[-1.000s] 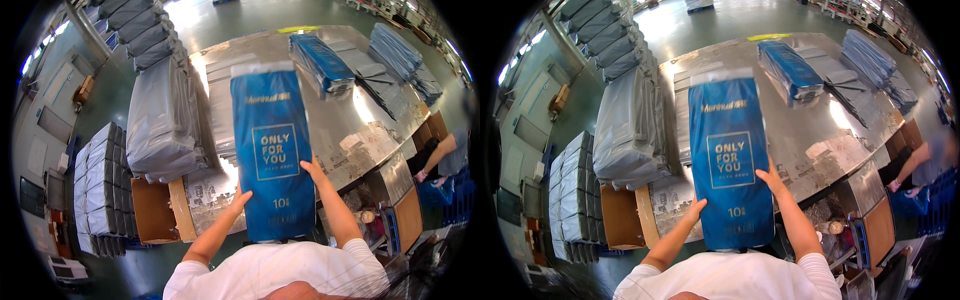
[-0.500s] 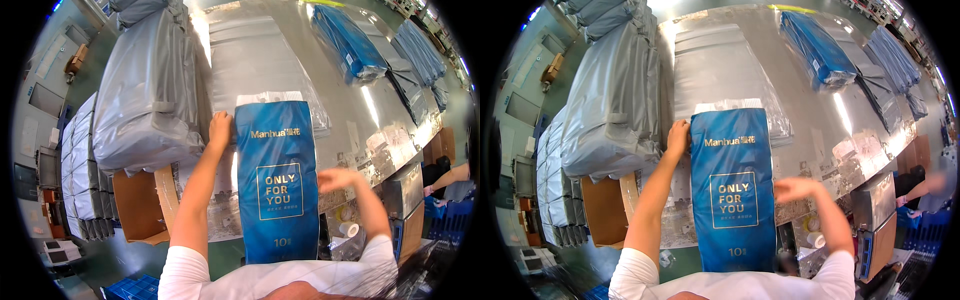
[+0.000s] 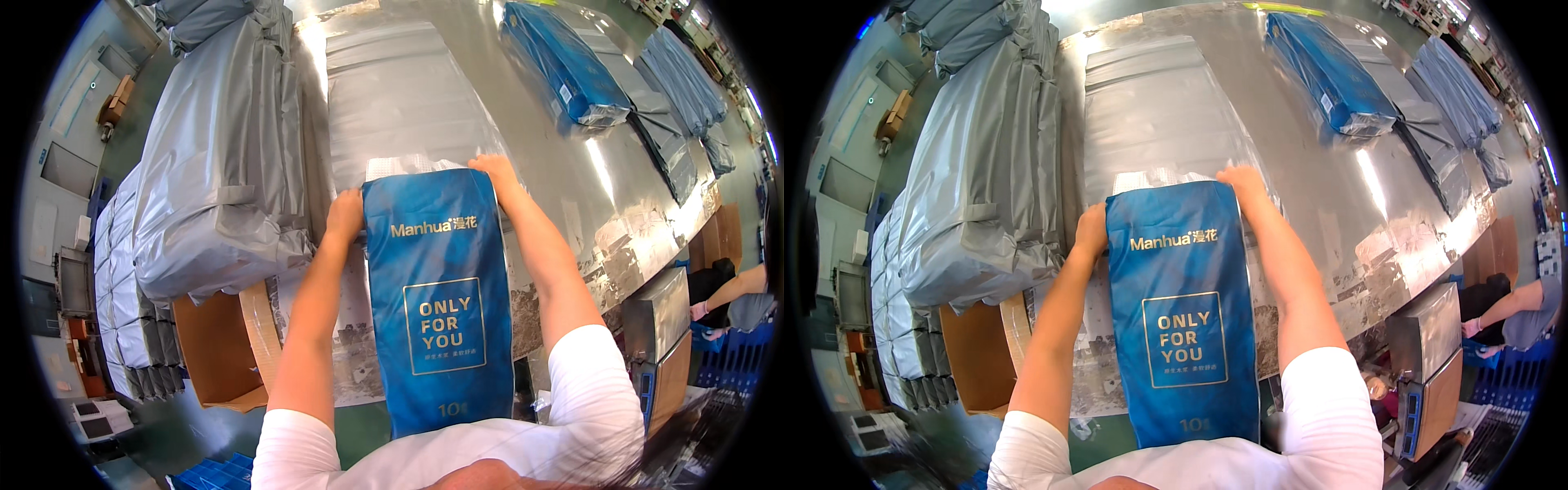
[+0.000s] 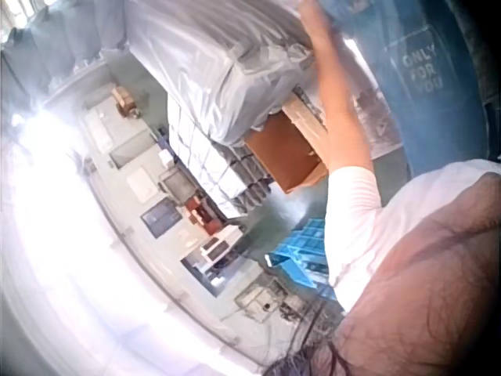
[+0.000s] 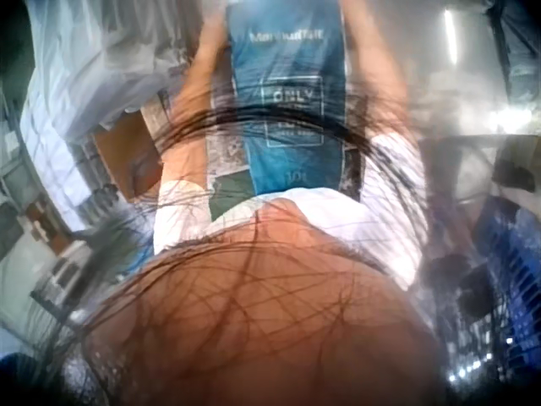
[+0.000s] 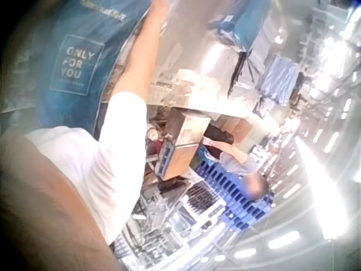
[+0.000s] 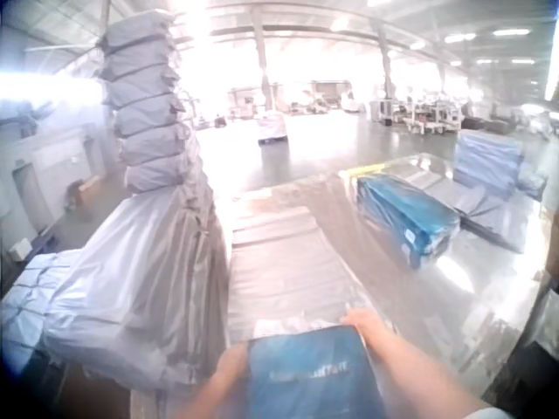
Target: The person repeatedly picks up blue rectangular packages, places them into clear plastic bags, seals the bags, and drops them into a blue crate. The process is repeated continuously throughout the clip.
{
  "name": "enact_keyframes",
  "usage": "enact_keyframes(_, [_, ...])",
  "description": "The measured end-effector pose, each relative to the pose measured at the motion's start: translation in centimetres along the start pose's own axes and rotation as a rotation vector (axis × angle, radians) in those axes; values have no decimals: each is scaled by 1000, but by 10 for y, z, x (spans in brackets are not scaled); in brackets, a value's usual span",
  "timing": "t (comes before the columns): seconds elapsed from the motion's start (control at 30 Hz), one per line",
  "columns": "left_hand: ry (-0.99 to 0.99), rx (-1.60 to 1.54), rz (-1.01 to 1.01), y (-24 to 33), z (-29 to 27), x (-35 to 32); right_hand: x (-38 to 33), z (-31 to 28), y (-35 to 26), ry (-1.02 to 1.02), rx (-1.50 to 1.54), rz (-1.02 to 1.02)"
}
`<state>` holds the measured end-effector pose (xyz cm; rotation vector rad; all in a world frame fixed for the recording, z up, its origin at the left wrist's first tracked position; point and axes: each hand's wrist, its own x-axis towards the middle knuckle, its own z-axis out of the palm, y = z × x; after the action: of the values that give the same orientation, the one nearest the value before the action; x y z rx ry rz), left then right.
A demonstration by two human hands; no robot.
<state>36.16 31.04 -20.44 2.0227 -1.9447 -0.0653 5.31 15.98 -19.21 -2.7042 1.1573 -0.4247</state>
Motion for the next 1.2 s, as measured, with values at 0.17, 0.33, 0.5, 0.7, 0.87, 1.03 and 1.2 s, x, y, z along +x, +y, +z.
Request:
enact_keyframes(0.17, [-131, -5, -10, 17, -26, 14, 7, -3, 1, 31, -73, 92])
enact_keyframes(0.33, [-52, 145, 11, 6, -12, 8, 9, -6, -4, 14, -67, 142])
enact_keyframes(0.5, [-61, 121, -39, -4, -2, 17, 11, -12, -12, 23, 37, 259])
enact_keyframes(0.7, [89, 7, -101, 16, -28, 28, 11, -21, -7, 62, 73, 246])
enact_keyframes(0.87, [401, -392, 221, 42, -62, -27, -53, -33, -40, 501, 371, 212])
enact_keyframes(1.03, [0, -185, -229, 31, -35, -26, -56, -6, -41, 215, 199, 490])
enact_keyframes(1.2, [-99, -43, -434, 38, -13, -28, -55, -2, -35, -143, -38, 553])
